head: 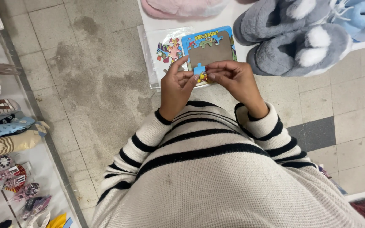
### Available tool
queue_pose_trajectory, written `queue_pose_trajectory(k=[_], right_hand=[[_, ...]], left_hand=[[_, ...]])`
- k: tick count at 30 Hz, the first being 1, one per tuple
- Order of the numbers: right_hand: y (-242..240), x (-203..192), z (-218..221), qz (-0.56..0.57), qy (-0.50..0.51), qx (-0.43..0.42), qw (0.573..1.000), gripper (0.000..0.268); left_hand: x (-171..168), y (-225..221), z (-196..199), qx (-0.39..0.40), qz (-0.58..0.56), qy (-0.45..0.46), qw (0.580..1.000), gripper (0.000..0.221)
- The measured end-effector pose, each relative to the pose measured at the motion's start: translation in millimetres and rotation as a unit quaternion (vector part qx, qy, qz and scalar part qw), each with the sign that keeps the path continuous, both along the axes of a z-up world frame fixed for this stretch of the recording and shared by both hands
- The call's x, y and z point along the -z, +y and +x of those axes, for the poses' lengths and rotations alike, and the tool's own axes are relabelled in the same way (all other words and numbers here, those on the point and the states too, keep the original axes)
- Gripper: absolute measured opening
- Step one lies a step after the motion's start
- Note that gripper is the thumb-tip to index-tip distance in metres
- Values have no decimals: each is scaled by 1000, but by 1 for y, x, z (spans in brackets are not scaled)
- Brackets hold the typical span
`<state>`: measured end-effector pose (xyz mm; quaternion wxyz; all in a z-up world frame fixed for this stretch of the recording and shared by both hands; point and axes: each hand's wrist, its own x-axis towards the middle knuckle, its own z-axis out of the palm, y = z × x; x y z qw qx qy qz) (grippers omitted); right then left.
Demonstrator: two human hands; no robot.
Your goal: Assembling a small dinosaur-themed cardboard puzzle.
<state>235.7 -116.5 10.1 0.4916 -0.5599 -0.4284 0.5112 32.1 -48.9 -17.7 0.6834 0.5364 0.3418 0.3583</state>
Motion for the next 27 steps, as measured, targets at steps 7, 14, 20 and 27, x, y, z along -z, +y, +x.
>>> queue_pose_trajectory(k=[7, 14, 20, 27], right_hand=[[-6, -15, -20, 57, -156, 33, 986, 33], [-1, -26, -27, 213, -404, 8, 890, 29], [16, -24, -22, 247, -462, -5, 852, 25], [38, 0, -17, 249, -523, 3, 815, 23]], left_hand=[[1, -2, 3, 6, 12, 10, 1000, 51], [2, 1, 3, -6, 0, -1, 1000, 49], [-5, 14, -2, -29, 205, 178, 962, 50], [0, 36, 4, 1, 462, 363, 809, 76]])
